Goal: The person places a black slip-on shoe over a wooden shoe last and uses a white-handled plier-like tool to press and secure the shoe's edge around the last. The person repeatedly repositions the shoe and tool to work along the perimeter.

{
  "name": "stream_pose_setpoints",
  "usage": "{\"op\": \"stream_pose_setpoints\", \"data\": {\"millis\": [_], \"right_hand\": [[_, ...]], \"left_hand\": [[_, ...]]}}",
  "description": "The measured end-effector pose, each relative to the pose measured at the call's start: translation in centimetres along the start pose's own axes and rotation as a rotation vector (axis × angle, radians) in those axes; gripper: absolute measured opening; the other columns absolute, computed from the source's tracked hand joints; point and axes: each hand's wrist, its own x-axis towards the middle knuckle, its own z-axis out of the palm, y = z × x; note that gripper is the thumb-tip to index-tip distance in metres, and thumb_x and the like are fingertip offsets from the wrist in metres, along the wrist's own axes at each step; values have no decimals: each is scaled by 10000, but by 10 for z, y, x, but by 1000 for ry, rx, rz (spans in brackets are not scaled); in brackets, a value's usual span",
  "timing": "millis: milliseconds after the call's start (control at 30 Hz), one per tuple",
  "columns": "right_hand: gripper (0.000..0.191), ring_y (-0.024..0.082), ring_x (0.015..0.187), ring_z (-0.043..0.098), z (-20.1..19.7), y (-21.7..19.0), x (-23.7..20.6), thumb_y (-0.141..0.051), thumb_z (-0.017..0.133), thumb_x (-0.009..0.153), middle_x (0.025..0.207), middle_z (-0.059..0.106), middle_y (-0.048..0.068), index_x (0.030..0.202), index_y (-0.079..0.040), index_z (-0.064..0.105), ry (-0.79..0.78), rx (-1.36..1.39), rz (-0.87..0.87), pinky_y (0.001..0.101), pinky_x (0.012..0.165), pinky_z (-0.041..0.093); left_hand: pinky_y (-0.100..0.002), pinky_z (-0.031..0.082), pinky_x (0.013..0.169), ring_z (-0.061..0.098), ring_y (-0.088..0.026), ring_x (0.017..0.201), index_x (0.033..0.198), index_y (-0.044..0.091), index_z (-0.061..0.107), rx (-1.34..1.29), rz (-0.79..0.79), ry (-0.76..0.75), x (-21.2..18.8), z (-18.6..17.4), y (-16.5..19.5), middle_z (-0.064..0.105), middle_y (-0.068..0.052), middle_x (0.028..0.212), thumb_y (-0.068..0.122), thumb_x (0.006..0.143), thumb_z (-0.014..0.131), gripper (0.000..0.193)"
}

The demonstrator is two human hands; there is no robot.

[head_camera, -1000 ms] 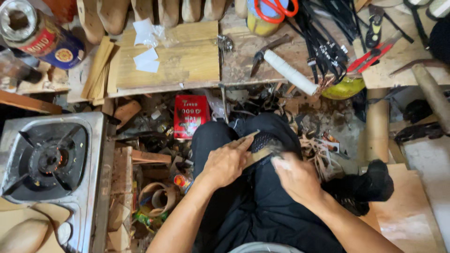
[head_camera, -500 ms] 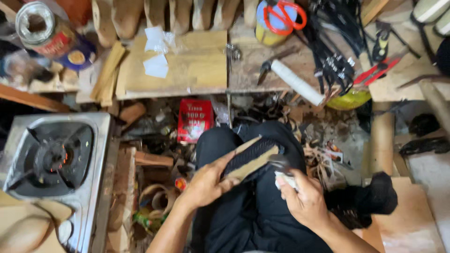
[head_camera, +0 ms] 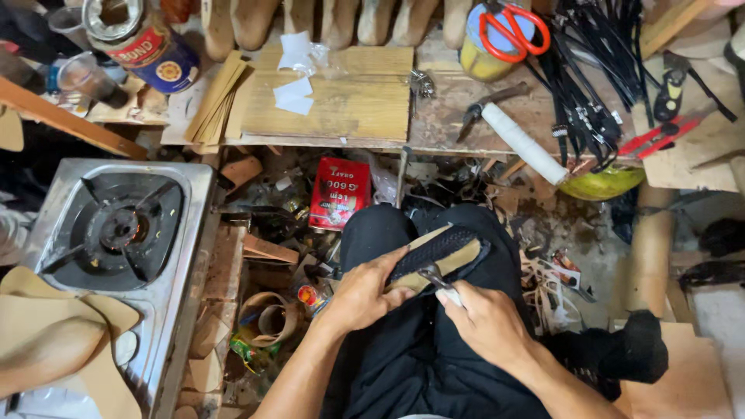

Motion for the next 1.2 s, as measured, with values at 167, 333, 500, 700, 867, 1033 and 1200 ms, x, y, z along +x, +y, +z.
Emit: {"op": "stream_pose_setpoints", "data": {"millis": [167, 333, 500, 700, 867, 1033, 1200], "right_hand": [[157, 363, 635, 705, 5, -4, -2, -134, 701, 894, 724, 692, 175, 950, -5, 630, 173, 117, -229, 440, 540, 537], [149, 376, 640, 695, 9, -12, 2, -141, 727, 898, 696, 684, 174, 883, -24, 637, 12, 13, -130, 460, 555, 527], [115, 391, 683, 697, 10, -20, 3, -130, 688, 899, 750, 688, 190, 903, -32, 627, 110, 118, -252, 456, 553, 529], [179, 356, 611, 701, 15, -21, 1, -168, 681, 891, 703, 673, 171, 936, -5, 622, 180, 225, -272, 433, 537, 543], [273, 402, 643, 684, 21, -8, -4, -255, 678, 935, 673, 672, 196, 803, -21, 626, -79, -31, -76, 471, 559, 502], [229, 373, 600, 700, 26, 17, -43, -241, 669, 906, 645, 680, 194, 842, -22, 647, -22, 203, 131, 433, 515, 531], [300, 369, 629, 706, 50, 33, -73, -272, 703, 931, 654, 670, 186, 785, -24, 619, -4, 69, -23, 435, 530, 514]], "left_hand": [[-451, 474, 1016, 574, -410, 1263, 1481, 54, 467, 12, 20, 14, -2, 0, 2, 595, -225, 1400, 229, 806, 799, 773], [-415, 511, 986, 643, -372, 1199, 1491, 76, 461, -67, -20, -20, -3, -2, 3, 646, -203, 1340, 172, 766, 789, 801], [-406, 511, 969, 604, -399, 1233, 1488, 35, 447, -80, 140, 28, -4, 1, -3, 574, -252, 1419, 92, 728, 813, 845], [-388, 505, 991, 642, -355, 1228, 1528, 82, 433, -106, -15, -54, -4, 4, -11, 655, -220, 1333, 120, 750, 787, 856], [-406, 477, 1028, 595, -397, 1269, 1523, -25, 381, -105, 215, -71, -3, -2, -14, 583, -263, 1394, 65, 693, 744, 910], [-405, 484, 1049, 604, -365, 1279, 1484, 4, 420, 55, 96, -211, 20, -5, -15, 598, -213, 1378, 310, 832, 739, 787], [-458, 490, 997, 584, -387, 1247, 1427, 46, 517, 366, 99, -146, 88, 34, 37, 551, -204, 1417, 446, 832, 724, 747]]}}
